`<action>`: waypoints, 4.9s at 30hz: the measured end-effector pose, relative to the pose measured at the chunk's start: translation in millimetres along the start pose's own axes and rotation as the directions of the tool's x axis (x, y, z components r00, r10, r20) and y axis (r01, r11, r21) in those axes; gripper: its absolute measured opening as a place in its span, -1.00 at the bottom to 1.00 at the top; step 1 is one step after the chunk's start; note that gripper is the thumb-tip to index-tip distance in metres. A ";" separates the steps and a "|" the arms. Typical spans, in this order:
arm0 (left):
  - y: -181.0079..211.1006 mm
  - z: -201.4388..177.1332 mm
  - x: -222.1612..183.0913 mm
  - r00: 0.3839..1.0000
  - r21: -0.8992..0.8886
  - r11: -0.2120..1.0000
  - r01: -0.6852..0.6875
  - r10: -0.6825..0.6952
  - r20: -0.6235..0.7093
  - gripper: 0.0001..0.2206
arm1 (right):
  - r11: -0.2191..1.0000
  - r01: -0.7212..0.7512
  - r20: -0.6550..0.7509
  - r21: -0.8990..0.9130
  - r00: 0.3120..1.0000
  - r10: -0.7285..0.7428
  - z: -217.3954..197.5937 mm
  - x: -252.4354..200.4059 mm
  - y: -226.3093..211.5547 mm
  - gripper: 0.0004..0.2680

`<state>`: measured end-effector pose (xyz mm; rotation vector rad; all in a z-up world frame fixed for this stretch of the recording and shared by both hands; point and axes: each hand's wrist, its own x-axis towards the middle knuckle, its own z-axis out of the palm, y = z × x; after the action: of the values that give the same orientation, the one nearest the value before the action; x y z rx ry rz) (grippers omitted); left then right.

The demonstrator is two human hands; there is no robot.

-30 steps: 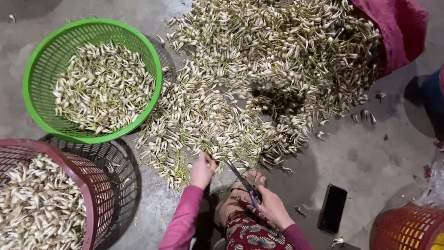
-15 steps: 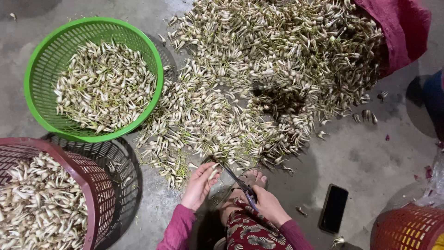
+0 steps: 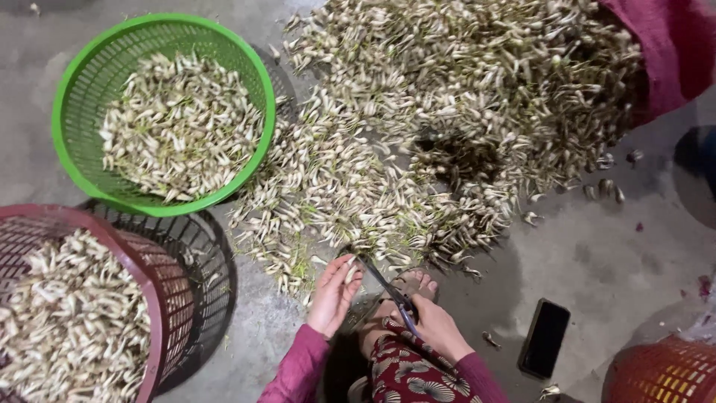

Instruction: Trimming the ends of flower buds with scissors and sorting them into baskets

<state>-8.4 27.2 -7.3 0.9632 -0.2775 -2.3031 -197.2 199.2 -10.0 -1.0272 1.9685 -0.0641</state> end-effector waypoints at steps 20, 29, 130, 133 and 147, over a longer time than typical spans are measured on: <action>58.2 -55.3 -1.4 0.909 0.798 0.591 0.119 0.258 -0.327 -0.82 | 1.000 0.020 -0.134 -0.019 0.991 -0.022 4.5 -5.9 17.2 -0.72; 75.4 -116.9 15.9 0.869 0.931 -0.227 0.287 0.471 -0.154 -0.74 | 0.995 0.093 -0.209 -0.025 0.973 -0.096 1.8 -4.7 11.2 -0.69; 54.4 -66.6 57.2 0.960 0.876 -0.481 -0.040 0.224 0.167 -0.89 | 0.940 -0.240 -0.114 0.243 0.955 0.274 11.9 -38.4 50.6 -0.81; 88.2 -37.4 20.9 0.950 0.994 -0.112 0.000 0.309 0.035 -0.79 | 0.928 -0.284 -0.087 0.240 0.946 0.312 22.9 -34.6 76.2 -0.76; 111.6 -29.5 -65.0 0.830 0.907 -0.372 0.199 0.556 0.046 -0.81 | 0.908 -0.347 -0.101 0.237 0.920 0.378 106.5 -47.3 216.8 -0.72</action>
<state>99.3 -19.2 54.4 1.9039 -2.3007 -0.6736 -245.0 408.3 -130.6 -0.5153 2.2008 -0.1457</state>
